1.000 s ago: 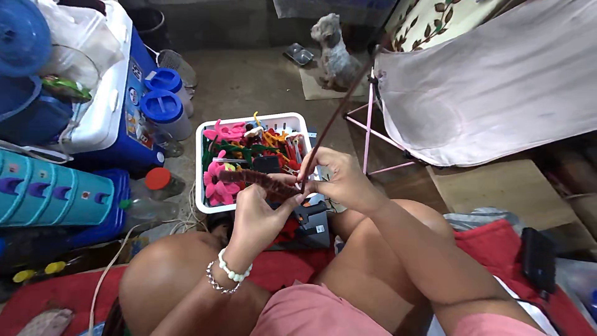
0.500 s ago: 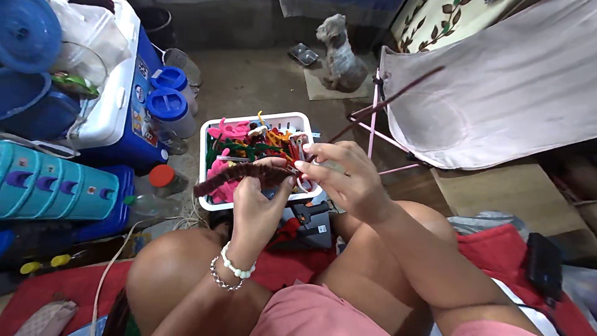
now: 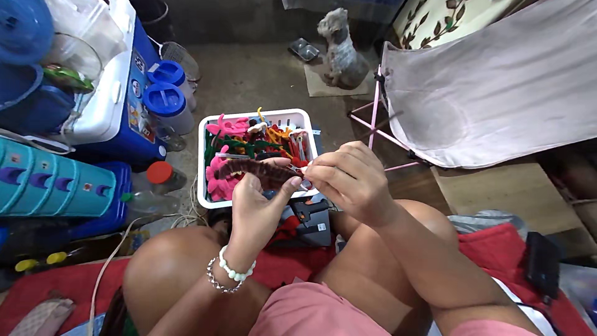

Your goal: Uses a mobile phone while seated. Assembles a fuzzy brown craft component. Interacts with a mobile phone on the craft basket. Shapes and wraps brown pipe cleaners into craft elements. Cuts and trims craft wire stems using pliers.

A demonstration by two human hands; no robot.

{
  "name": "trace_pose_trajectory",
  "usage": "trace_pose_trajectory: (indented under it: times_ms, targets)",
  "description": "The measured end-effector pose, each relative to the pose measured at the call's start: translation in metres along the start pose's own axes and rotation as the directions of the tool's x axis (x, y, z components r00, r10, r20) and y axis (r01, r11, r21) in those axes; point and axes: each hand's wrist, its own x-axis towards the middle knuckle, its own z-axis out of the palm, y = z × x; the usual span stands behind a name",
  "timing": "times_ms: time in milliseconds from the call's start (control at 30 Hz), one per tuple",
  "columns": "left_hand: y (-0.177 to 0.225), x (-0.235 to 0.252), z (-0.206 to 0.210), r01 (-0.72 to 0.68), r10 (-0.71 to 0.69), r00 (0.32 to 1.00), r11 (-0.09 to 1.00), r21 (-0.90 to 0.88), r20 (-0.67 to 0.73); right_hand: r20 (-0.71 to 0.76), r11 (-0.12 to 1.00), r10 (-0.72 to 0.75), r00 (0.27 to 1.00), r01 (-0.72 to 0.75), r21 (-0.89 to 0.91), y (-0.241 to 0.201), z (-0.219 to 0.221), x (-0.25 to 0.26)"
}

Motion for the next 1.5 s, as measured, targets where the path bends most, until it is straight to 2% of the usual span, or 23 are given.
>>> trace_pose_trajectory:
  times_ms: [167,367,500,667,833,1133,1333,1500]
  targets:
    - [0.001,-0.001,0.004,-0.014,0.014,1.0,1.0,-0.023,-0.019,-0.023,0.999,0.039,0.999,-0.038,0.038,-0.002,0.0,0.0]
    - [-0.003,-0.005,0.009,-0.14,0.148,0.986,0.985,0.097,-0.082,-0.06,0.98,0.165,0.984,-0.157,0.123,-0.012,0.008,-0.002]
    - [-0.006,-0.006,0.015,-0.181,0.201,0.969,0.973,0.14,-0.146,-0.038,0.881,0.355,0.934,-0.321,0.347,-0.019,0.015,-0.004]
    - [-0.004,-0.004,0.015,-0.154,0.168,0.974,0.983,0.098,-0.153,0.014,0.766,0.477,0.879,-0.423,0.483,-0.021,0.017,-0.005]
    - [-0.005,-0.004,0.012,-0.144,0.15,0.976,0.988,0.052,-0.157,-0.011,0.839,0.431,0.902,-0.396,0.373,-0.016,0.015,-0.004]
    - [-0.005,-0.007,0.018,-0.115,0.107,0.969,0.993,-0.026,-0.223,-0.071,0.836,0.441,0.895,-0.38,0.396,-0.025,0.021,-0.005]
    - [-0.006,-0.008,0.021,-0.107,0.083,0.961,0.991,-0.08,-0.265,-0.069,0.794,0.465,0.883,-0.382,0.472,-0.03,0.026,-0.007]
    - [-0.008,-0.008,0.018,0.018,-0.069,0.964,0.98,-0.196,-0.257,-0.006,0.688,0.526,0.85,-0.422,0.59,-0.036,0.034,-0.01]
